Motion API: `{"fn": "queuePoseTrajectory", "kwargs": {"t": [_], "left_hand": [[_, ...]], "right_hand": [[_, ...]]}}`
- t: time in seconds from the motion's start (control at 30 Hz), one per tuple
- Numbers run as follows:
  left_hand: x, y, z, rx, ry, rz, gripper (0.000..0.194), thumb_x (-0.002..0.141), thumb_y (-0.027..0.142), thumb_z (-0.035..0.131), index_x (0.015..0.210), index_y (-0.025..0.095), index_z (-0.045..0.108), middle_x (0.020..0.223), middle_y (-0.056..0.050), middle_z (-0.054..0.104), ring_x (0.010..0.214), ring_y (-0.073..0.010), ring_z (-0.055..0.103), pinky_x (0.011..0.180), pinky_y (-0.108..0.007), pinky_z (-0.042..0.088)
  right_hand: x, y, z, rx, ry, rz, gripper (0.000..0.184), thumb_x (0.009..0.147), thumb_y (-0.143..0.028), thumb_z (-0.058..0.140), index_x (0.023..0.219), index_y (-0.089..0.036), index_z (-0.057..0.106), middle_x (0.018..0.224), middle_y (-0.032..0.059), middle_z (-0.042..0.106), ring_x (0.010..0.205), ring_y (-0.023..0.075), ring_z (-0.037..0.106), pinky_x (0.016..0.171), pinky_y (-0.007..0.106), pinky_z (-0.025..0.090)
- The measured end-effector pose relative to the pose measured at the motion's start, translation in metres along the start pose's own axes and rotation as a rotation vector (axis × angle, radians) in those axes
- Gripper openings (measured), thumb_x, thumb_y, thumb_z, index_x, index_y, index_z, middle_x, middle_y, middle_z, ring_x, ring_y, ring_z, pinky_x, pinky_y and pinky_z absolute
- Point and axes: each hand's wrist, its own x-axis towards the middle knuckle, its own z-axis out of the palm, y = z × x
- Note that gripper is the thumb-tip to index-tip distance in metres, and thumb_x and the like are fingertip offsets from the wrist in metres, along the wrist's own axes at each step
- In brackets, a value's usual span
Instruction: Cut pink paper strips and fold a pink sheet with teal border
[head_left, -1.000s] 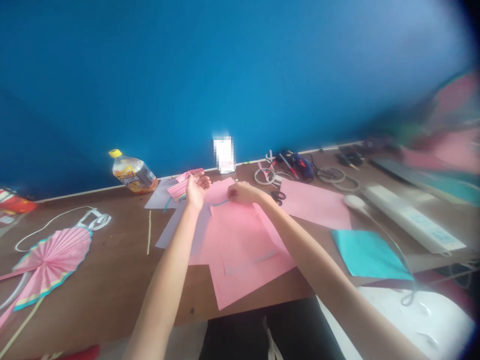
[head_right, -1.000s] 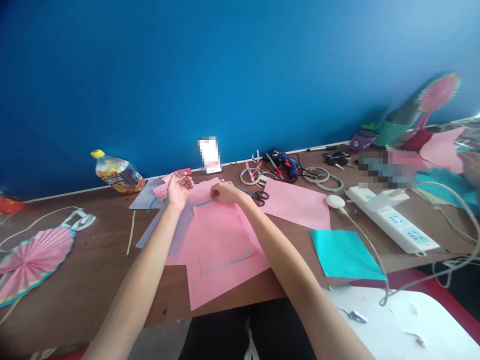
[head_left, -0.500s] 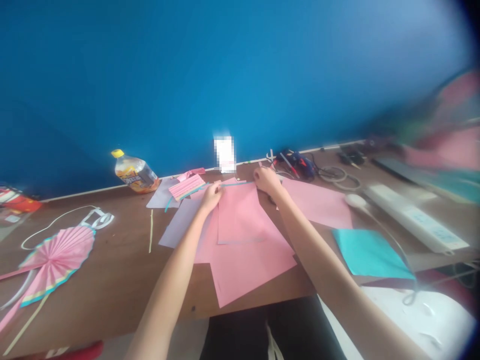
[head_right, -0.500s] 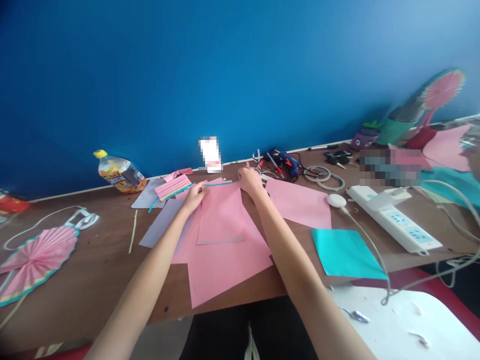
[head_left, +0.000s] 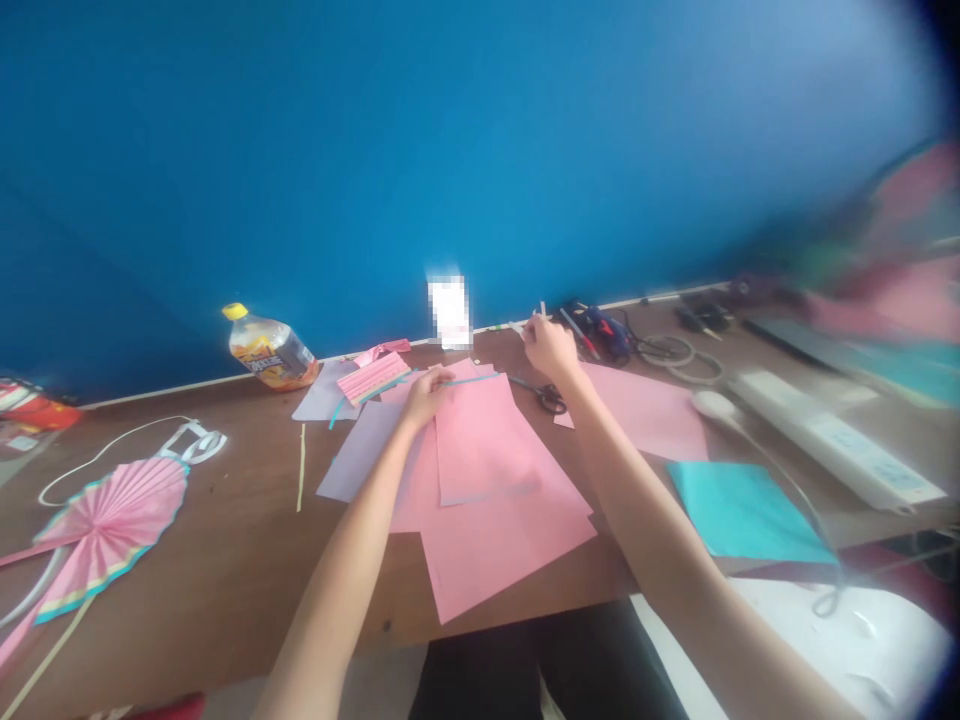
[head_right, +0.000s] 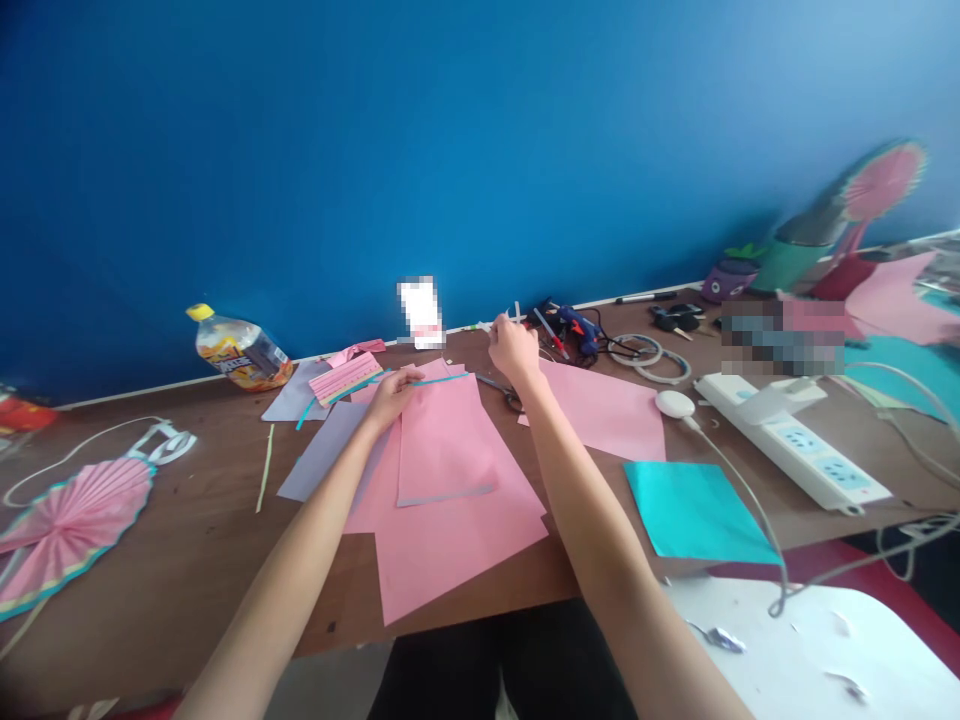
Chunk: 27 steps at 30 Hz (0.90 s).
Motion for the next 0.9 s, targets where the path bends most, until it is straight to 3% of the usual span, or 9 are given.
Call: {"fn": "queuePoseTrajectory", "kwargs": {"t": [0.17,0.3,0.5,0.7,0.8,0.9], "left_hand": [[0.001,-0.005,0.003,-0.056,-0.003,-0.019,0.032,0.070,0.010,0.045,0.093,0.017,0.065,0.098,-0.006,0.067,0.097,-0.0170,0.062,0.095,-0.034,0.044],[0.003,-0.006,0.002,-0.104,-0.010,-0.035,0.034,0.066,0.010,0.042,0.090,0.017,0.065,0.094,-0.005,0.068,0.095,-0.0169,0.062,0.096,-0.035,0.045],[0.000,0.000,-0.001,-0.151,-0.074,-0.023,0.039,0.060,0.009,0.041,0.090,0.016,0.065,0.090,-0.005,0.068,0.090,-0.0182,0.062,0.092,-0.036,0.046],[-0.006,0.031,0.003,0.049,0.086,0.112,0.026,0.083,0.025,0.051,0.105,0.020,0.065,0.108,-0.006,0.067,0.099,-0.0190,0.061,0.087,-0.032,0.044],[-0.008,0.052,0.014,-0.115,-0.046,0.066,0.041,0.088,0.042,0.053,0.123,0.022,0.055,0.102,-0.006,0.069,0.077,-0.0143,0.063,0.072,-0.027,0.046],[-0.009,0.062,0.028,-0.217,-0.104,0.068,0.041,0.087,0.046,0.056,0.117,0.019,0.055,0.084,-0.004,0.068,0.062,-0.0107,0.058,0.062,-0.025,0.045]], "right_hand": [[0.006,-0.005,-0.020,0.438,0.141,-0.072,0.016,0.089,-0.024,0.042,0.090,-0.020,0.057,0.076,0.0048,0.065,0.073,0.0196,0.058,0.068,0.028,0.039],[0.008,-0.005,-0.021,0.615,0.163,-0.090,0.019,0.090,-0.028,0.041,0.086,-0.020,0.057,0.064,-0.0002,0.059,0.060,0.0150,0.052,0.061,0.026,0.037],[0.001,-0.015,-0.024,0.743,-0.040,-0.141,0.023,0.090,-0.032,0.045,0.078,-0.017,0.057,0.060,-0.0016,0.055,0.047,0.0097,0.044,0.052,0.024,0.034],[-0.011,-0.031,-0.039,0.681,-0.207,-0.209,0.033,0.091,-0.037,0.046,0.070,-0.016,0.058,0.050,-0.0015,0.050,0.043,0.0085,0.041,0.050,0.023,0.033],[-0.013,-0.036,-0.040,0.712,-0.254,-0.239,0.033,0.091,-0.039,0.048,0.072,-0.015,0.060,0.052,-0.0009,0.053,0.044,0.0082,0.042,0.048,0.022,0.033],[-0.015,-0.040,-0.040,0.783,-0.344,-0.284,0.031,0.090,-0.038,0.051,0.075,-0.014,0.063,0.058,0.0009,0.058,0.049,0.0087,0.048,0.051,0.022,0.038]]}}
